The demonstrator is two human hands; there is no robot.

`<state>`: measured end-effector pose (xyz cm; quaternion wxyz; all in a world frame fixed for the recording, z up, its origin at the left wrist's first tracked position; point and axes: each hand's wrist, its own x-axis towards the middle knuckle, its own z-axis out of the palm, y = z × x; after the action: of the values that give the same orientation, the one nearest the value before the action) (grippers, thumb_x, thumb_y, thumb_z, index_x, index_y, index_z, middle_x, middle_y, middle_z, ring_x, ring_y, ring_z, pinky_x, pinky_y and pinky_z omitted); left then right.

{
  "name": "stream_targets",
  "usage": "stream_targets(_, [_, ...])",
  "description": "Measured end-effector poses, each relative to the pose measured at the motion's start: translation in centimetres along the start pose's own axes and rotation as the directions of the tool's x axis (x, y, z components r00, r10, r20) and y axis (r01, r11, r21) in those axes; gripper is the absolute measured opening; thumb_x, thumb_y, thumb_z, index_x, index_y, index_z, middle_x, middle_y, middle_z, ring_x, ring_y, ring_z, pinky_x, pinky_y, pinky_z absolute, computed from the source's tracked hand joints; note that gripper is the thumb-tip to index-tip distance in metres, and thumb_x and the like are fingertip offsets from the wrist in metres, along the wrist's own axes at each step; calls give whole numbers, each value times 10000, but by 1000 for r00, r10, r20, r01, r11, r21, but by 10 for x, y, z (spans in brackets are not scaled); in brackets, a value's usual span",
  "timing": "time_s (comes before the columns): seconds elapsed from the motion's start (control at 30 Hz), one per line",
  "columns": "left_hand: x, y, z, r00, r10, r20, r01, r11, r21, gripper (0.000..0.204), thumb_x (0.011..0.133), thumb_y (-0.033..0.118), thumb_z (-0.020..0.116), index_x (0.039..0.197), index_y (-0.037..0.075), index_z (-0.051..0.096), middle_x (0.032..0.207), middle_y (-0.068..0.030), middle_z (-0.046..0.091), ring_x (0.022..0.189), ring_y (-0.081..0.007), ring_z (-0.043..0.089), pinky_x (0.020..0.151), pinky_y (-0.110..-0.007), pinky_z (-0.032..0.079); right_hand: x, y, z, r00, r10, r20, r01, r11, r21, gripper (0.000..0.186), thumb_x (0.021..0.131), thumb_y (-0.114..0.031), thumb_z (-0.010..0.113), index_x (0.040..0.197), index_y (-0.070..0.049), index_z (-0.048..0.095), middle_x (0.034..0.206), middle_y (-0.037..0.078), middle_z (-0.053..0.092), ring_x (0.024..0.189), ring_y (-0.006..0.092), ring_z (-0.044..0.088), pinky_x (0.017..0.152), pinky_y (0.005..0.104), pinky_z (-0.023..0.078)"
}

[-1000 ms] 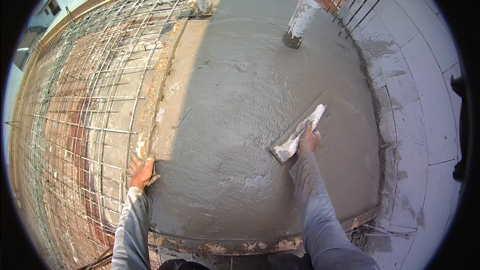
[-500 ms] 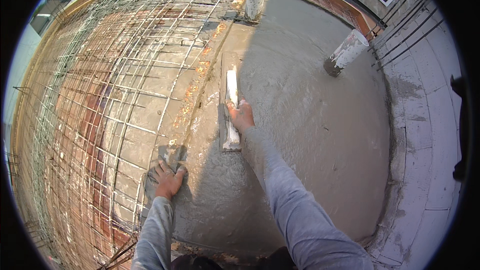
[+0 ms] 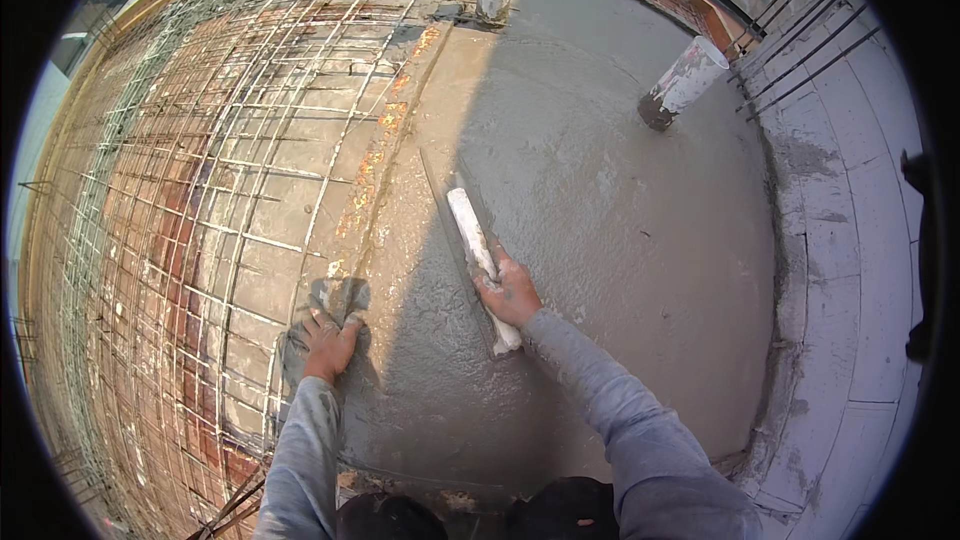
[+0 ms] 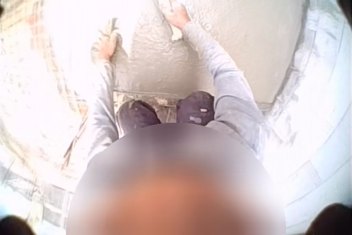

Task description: The person uses a trowel to smooth wet concrete on a rooftop slab. They repeatedly level and finish the surface, occasionally adding small amounts of concrete by hand to fill low spots. The work progresses across the slab area within a rebar-reinforced form.

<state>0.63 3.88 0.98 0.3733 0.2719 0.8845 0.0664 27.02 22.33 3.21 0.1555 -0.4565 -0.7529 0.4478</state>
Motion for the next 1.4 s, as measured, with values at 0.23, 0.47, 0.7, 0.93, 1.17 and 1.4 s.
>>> stream_targets(0.23, [35,-27,13,1000,-13,-27,15,997,80,1016,848,555,548,1521,71,-40,1532,-328,88,1413,-516,67,1153,-512,131,-10,45,-8,994,-22,-107,9,993,-119,640,872,-233,623,1375,89,392,1173,299,589,1121,391,579,938,405,473])
stream_targets(0.47, [53,-48,23,995,92,-48,-84,987,139,1018,839,557,569,1521,47,11,1538,-325,58,1418,-490,100,1149,-503,160,-137,145,-147,617,406,-674,-591,805,-56,673,855,-346,644,1338,75,437,1202,290,571,1139,395,555,981,431,436])
stream_targets(0.7, [74,-59,28,964,263,-42,-239,923,300,756,894,510,528,1474,95,277,1542,-319,61,1417,-479,87,1145,-490,183,-314,230,-177,83,519,-851,-515,754,409,523,857,-231,658,1257,82,534,1152,263,619,1052,351,613,930,404,457])
stream_targets(0.93, [72,-56,30,976,151,-156,-123,977,175,823,896,664,353,1487,93,304,1571,-255,61,1441,-449,27,1167,-477,91,-299,211,-140,354,585,-730,-385,802,456,629,856,-326,686,1328,41,490,1283,244,532,1157,333,543,992,403,418])
stream_targets(1.17, [68,-74,18,938,314,-150,-324,945,-47,861,895,607,410,1470,-17,263,1533,-273,207,1424,-419,167,1160,-435,140,-255,110,-80,944,47,327,-35,998,-43,691,865,-320,688,1412,-12,398,1178,216,607,1096,335,575,983,416,447])
stream_targets(1.4, [-44,-127,46,851,457,-258,-399,883,248,814,954,481,454,1484,-57,152,1541,-290,129,1413,-481,116,1164,-499,99,-340,124,-118,769,-28,638,163,974,-154,672,818,-234,731,1413,-124,439,1181,184,626,1043,335,629,895,417,494])
